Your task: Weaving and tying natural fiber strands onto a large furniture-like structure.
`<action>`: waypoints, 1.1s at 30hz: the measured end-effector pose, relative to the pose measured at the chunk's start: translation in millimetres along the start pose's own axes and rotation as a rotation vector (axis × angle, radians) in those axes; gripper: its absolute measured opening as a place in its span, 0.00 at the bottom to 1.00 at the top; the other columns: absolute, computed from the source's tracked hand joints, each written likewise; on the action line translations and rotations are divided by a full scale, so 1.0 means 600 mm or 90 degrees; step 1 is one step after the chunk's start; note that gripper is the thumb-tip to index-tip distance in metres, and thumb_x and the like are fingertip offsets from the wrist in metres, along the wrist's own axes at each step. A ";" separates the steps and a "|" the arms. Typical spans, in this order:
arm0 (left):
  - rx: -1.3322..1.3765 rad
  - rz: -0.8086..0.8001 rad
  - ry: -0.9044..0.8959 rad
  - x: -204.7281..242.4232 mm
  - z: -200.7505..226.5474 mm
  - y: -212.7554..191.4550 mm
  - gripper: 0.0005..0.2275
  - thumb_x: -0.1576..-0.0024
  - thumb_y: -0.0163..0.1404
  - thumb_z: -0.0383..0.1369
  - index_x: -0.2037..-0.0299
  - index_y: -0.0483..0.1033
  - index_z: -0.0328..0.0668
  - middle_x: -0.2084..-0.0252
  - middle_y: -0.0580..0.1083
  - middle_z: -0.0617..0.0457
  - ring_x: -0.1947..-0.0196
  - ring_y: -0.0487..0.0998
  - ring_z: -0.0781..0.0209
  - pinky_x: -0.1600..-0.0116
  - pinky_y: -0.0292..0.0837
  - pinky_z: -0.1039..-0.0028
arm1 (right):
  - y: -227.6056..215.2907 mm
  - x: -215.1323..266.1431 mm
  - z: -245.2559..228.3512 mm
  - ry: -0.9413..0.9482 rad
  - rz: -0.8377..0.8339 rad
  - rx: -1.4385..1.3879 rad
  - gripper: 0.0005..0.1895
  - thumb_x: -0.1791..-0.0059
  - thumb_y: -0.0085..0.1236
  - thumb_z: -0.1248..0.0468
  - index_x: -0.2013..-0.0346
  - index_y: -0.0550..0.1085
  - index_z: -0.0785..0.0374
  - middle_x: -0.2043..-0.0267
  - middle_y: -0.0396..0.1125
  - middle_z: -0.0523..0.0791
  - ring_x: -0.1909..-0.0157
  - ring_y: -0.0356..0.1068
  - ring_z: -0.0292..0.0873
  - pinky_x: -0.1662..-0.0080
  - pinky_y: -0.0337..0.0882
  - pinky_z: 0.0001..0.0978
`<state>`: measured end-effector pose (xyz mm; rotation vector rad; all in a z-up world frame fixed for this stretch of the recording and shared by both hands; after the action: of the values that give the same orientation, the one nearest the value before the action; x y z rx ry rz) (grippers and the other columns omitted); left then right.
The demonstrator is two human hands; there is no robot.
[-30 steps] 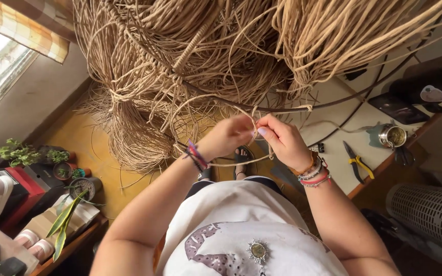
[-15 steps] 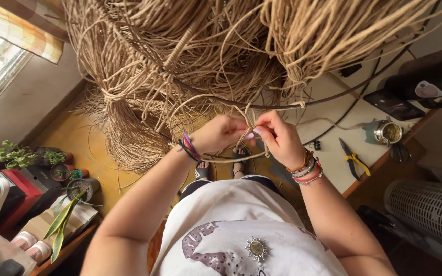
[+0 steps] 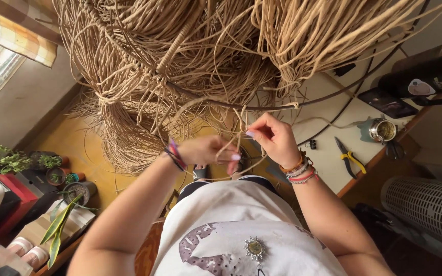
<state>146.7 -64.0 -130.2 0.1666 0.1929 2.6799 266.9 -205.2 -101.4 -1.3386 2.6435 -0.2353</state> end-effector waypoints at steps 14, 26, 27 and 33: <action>-0.231 0.031 -0.080 0.002 -0.006 -0.034 0.15 0.34 0.46 0.41 0.69 0.80 0.46 0.79 0.77 0.55 0.77 0.77 0.59 0.63 0.71 0.73 | 0.010 0.002 -0.013 0.017 0.011 0.129 0.02 0.49 0.60 0.68 0.64 0.77 0.65 0.82 0.67 0.45 0.80 0.61 0.33 0.75 0.64 0.24; -0.105 0.111 -0.001 0.002 -0.047 -0.021 0.18 0.34 0.40 0.43 0.72 0.78 0.48 0.84 0.75 0.58 0.83 0.68 0.66 0.73 0.62 0.80 | 0.009 0.008 -0.008 0.045 0.027 0.125 0.03 0.48 0.59 0.68 0.65 0.77 0.65 0.81 0.69 0.45 0.83 0.67 0.35 0.74 0.69 0.25; -0.106 0.106 -0.001 0.009 -0.061 -0.014 0.18 0.34 0.40 0.43 0.72 0.78 0.48 0.84 0.75 0.58 0.83 0.68 0.66 0.73 0.62 0.80 | 0.009 0.009 -0.006 0.046 0.032 0.125 0.03 0.48 0.59 0.68 0.65 0.77 0.65 0.81 0.69 0.45 0.83 0.67 0.35 0.74 0.69 0.25; -0.115 0.089 -0.085 0.009 -0.040 0.024 0.13 0.37 0.48 0.45 0.61 0.78 0.46 0.73 0.79 0.48 0.69 0.79 0.51 0.54 0.74 0.63 | 0.007 0.024 0.006 0.074 0.082 0.153 0.02 0.48 0.60 0.67 0.64 0.77 0.64 0.81 0.68 0.48 0.80 0.66 0.37 0.75 0.67 0.28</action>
<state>132.1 -77.3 -151.1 0.3121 -0.1060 2.7936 255.8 -214.9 -106.8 -1.1054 2.6770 -0.6088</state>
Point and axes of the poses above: each hand's wrist, its own x-axis away from the middle knuckle, its own y-axis out of the palm, z = x × y, the point moved 5 cm from there along -x, towards the middle knuckle
